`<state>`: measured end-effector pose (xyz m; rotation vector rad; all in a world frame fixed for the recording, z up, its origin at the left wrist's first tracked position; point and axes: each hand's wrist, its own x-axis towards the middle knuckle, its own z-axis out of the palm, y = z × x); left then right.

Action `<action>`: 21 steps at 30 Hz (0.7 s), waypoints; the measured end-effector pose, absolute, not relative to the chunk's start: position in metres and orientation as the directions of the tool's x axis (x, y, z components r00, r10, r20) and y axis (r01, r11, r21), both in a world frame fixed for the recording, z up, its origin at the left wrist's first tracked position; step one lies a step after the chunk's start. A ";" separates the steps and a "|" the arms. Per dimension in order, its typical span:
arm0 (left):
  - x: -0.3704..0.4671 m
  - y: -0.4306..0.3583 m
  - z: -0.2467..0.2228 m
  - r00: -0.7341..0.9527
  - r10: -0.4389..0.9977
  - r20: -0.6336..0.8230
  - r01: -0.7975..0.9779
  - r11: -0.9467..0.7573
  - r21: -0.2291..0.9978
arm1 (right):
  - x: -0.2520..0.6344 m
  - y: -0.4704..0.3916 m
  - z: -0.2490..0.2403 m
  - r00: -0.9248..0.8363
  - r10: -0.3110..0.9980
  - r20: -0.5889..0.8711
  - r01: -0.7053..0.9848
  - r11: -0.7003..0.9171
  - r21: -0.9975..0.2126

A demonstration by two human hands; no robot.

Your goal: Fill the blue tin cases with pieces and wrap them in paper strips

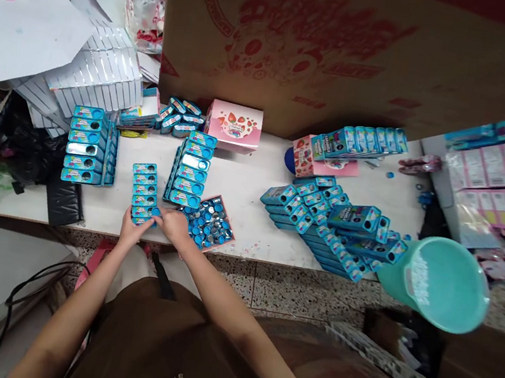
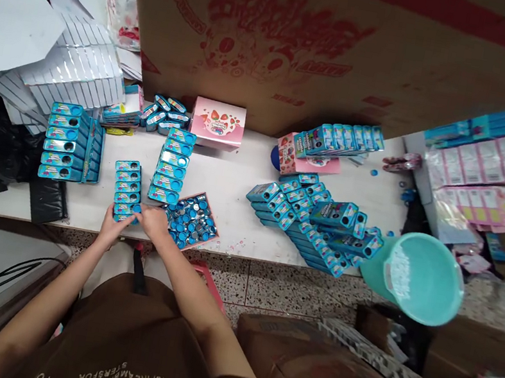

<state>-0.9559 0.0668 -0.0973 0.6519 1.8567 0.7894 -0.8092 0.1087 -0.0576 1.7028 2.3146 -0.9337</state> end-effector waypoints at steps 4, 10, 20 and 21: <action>-0.959 0.073 -0.099 -0.370 0.678 -0.635 -0.011 0.680 0.733 | -0.816 0.107 -0.056 -0.404 0.814 -0.418 0.902 0.279 -0.329; -0.962 0.085 -0.110 -0.408 0.706 -0.579 0.253 0.697 0.671 | -0.825 0.095 -0.068 -0.417 0.809 -0.415 0.908 0.346 -0.237; -0.953 0.088 -0.110 -0.477 0.677 -0.560 0.362 0.733 0.576 | -0.812 0.083 -0.089 -0.424 0.865 -0.267 0.886 0.336 -0.319; -0.952 0.088 -0.109 -0.488 0.672 -0.557 0.364 0.737 0.570 | -0.810 0.082 -0.089 -0.426 0.867 -0.258 0.882 0.334 -0.334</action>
